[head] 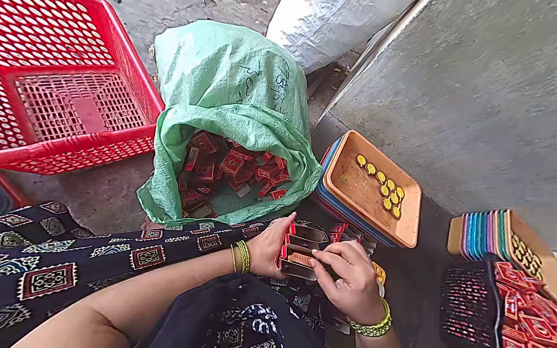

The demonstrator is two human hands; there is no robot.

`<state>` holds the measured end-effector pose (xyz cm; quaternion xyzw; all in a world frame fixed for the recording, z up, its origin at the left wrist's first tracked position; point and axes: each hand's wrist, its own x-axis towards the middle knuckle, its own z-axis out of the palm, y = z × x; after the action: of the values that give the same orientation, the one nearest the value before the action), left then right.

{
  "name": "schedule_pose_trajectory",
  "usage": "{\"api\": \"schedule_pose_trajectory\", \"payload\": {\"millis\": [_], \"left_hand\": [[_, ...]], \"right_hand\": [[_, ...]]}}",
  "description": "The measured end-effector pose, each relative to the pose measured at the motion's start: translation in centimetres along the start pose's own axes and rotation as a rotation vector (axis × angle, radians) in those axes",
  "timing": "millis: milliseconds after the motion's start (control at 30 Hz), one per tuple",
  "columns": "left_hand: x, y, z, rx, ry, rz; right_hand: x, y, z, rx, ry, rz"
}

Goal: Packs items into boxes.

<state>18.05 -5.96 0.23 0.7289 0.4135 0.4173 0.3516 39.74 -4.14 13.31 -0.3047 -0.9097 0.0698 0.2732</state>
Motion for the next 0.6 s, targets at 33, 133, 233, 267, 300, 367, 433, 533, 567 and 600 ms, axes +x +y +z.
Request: {"api": "schedule_pose_trajectory", "payload": {"millis": [33, 133, 233, 267, 300, 367, 433, 533, 567, 600], "left_hand": [[0.0, -0.1, 0.0, 0.005, 0.003, 0.010], [0.0, -0.1, 0.0, 0.009, -0.007, 0.010], [0.0, -0.1, 0.0, 0.008, -0.006, 0.022], [0.0, -0.1, 0.0, 0.007, -0.002, 0.029], [0.1, -0.1, 0.0, 0.012, -0.005, 0.029], [0.2, -0.1, 0.0, 0.023, -0.019, 0.027], [0.2, 0.0, -0.1, 0.032, -0.025, 0.029], [0.2, 0.0, 0.0, 0.044, -0.007, 0.073], [0.2, 0.1, -0.1, 0.040, -0.006, 0.086], [0.2, 0.2, -0.2, 0.030, -0.016, 0.084]], "right_hand": [[0.1, 0.1, 0.1, -0.004, -0.032, -0.012], [0.2, 0.2, -0.1, 0.037, -0.134, -0.056], [0.2, 0.6, -0.6, 0.061, -0.201, -0.061], [0.3, 0.8, -0.7, 0.055, -0.219, -0.059], [0.4, 0.9, -0.9, 0.046, -0.244, -0.058], [0.5, 1.1, -1.3, 0.025, -0.303, -0.067], [0.7, 1.1, -1.6, 0.024, -0.365, -0.085], [1.0, 0.5, -1.9, 0.041, -0.440, -0.105], [1.1, 0.3, -2.0, 0.046, -0.449, -0.113], [1.1, 0.3, -1.9, 0.060, -0.453, -0.122]]}}
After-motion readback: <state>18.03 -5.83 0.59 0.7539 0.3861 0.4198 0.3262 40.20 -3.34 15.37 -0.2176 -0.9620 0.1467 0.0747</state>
